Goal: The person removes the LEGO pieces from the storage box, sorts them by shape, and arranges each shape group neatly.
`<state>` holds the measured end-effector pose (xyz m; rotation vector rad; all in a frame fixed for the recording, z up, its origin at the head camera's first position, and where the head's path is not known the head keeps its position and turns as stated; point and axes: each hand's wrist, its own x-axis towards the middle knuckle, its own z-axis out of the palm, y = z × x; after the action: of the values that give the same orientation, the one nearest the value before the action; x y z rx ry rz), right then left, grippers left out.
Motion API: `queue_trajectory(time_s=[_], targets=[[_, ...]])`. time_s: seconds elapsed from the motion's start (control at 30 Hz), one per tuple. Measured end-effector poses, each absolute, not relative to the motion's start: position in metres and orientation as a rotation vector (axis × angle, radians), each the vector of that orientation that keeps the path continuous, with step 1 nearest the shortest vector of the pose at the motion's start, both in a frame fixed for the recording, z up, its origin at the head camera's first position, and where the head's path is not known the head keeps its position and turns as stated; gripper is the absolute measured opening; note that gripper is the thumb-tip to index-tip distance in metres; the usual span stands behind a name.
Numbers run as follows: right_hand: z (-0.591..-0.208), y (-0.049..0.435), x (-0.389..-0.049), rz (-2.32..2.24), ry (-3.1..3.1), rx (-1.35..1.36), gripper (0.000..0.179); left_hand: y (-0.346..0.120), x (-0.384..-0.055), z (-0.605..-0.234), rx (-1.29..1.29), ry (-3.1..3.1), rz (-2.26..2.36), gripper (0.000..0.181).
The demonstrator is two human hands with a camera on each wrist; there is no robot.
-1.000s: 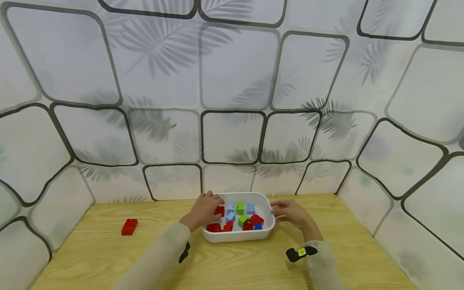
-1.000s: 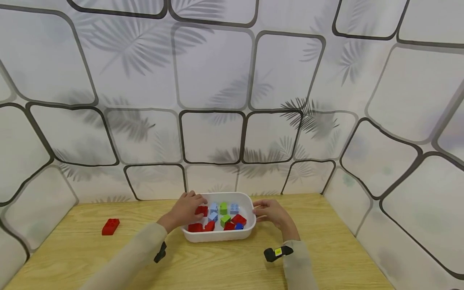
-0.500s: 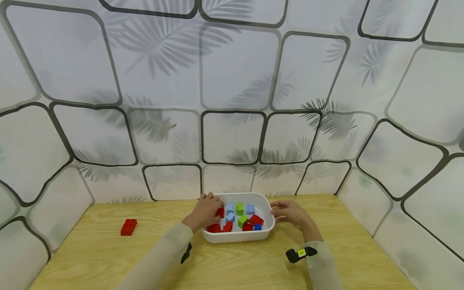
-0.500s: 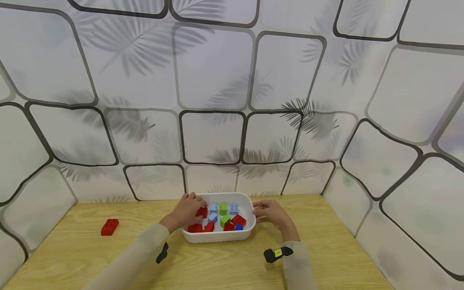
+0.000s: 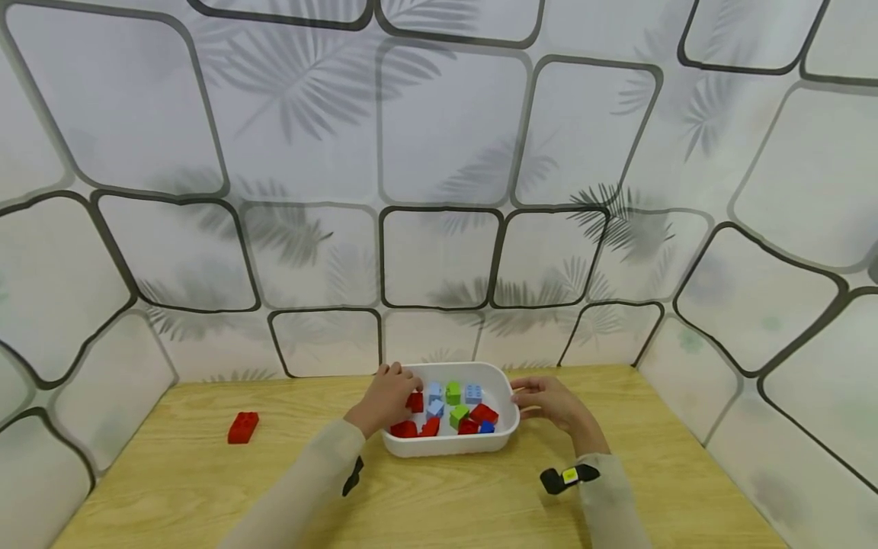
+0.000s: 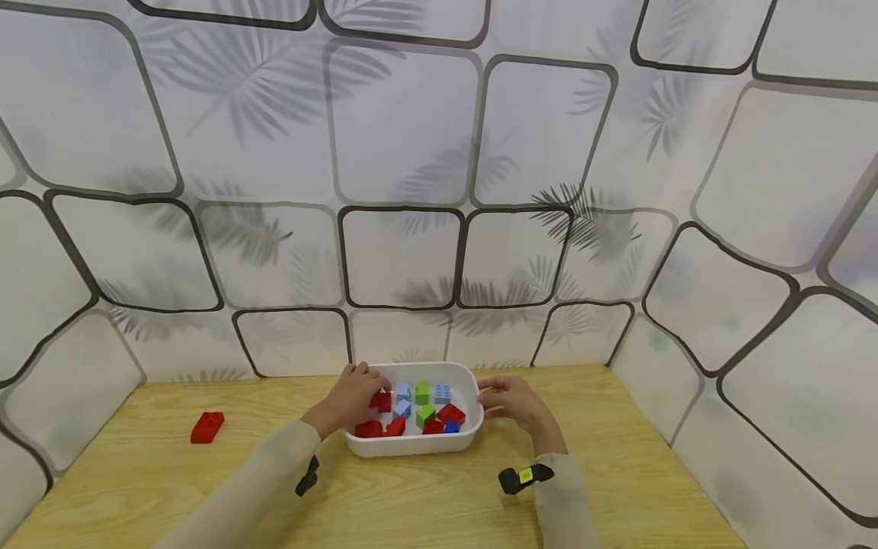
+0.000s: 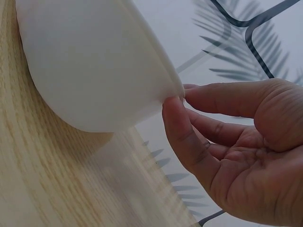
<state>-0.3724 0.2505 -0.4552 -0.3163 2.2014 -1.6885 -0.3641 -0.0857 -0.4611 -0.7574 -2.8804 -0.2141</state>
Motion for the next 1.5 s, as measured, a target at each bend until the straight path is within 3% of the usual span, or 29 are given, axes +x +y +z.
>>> queue_trajectory(time_s=[0.93,1.5], targets=[[-0.457,0.251,-0.375,-1.689,2.19,-0.297,0.05,-0.099,-0.345,-0.444,-0.565,-2.608,-0.361,0.034],[-0.456,0.251,-0.374,-1.688,2.177,-0.316,0.051,-0.148,-0.32,-0.433,-0.427,-2.403,-0.341,0.036]])
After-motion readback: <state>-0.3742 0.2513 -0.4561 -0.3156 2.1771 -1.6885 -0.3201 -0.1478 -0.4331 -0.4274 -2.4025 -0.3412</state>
